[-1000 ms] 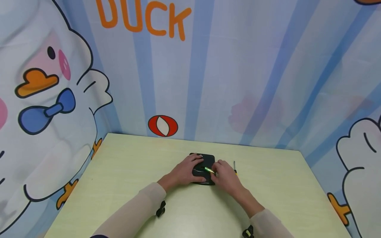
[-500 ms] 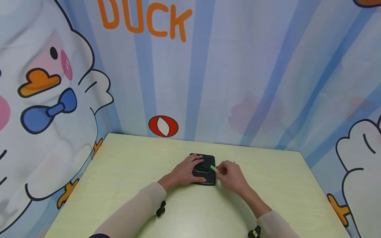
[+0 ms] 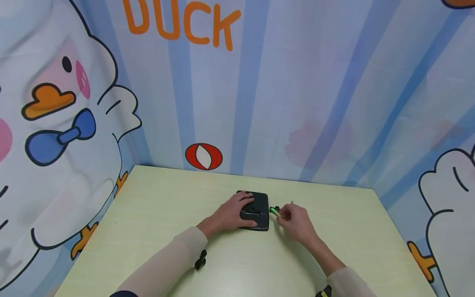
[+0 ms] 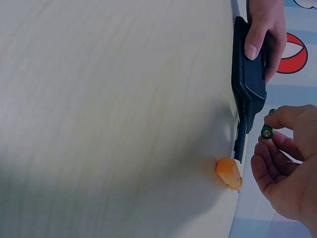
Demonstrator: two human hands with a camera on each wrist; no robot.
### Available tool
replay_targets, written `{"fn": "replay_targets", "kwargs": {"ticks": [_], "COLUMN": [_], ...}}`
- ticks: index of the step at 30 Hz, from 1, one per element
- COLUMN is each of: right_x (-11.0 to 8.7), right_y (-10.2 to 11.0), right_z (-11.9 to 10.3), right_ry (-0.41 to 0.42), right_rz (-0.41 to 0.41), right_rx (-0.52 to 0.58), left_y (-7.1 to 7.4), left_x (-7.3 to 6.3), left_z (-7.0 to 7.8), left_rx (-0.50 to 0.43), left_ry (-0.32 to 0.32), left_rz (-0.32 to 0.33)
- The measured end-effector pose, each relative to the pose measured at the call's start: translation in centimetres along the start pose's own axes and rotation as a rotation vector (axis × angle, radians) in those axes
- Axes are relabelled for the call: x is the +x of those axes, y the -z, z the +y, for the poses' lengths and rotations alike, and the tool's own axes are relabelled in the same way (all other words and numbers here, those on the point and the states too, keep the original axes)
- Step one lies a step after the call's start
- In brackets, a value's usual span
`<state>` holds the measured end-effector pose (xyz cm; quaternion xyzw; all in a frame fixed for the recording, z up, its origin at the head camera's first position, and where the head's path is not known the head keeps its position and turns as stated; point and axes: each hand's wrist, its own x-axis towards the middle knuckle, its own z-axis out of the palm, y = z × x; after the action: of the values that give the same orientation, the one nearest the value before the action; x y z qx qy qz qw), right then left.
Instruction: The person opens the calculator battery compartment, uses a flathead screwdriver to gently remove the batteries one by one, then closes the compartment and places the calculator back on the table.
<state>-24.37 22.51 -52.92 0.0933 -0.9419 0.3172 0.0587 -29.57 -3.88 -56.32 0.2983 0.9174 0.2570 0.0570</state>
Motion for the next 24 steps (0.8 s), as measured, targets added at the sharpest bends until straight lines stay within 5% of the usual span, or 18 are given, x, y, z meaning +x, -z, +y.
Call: {"fn": "replay_targets", "kwargs": {"ticks": [17, 24], "right_x": [-0.6, -0.8], "right_y": [-0.3, -1.0], "right_z": [0.1, 0.7], "right_ry": [-0.058, -0.019], "right_rz": [0.004, 0.015], "right_rx": [-0.102, -0.159], "left_y": [0.2, 0.2], "left_x": [-0.1, -0.2], "left_z": [0.2, 0.3], "left_rx": [-0.005, -0.019], "left_ry": [-0.004, -0.008], "left_rz": [0.002, 0.0]}}
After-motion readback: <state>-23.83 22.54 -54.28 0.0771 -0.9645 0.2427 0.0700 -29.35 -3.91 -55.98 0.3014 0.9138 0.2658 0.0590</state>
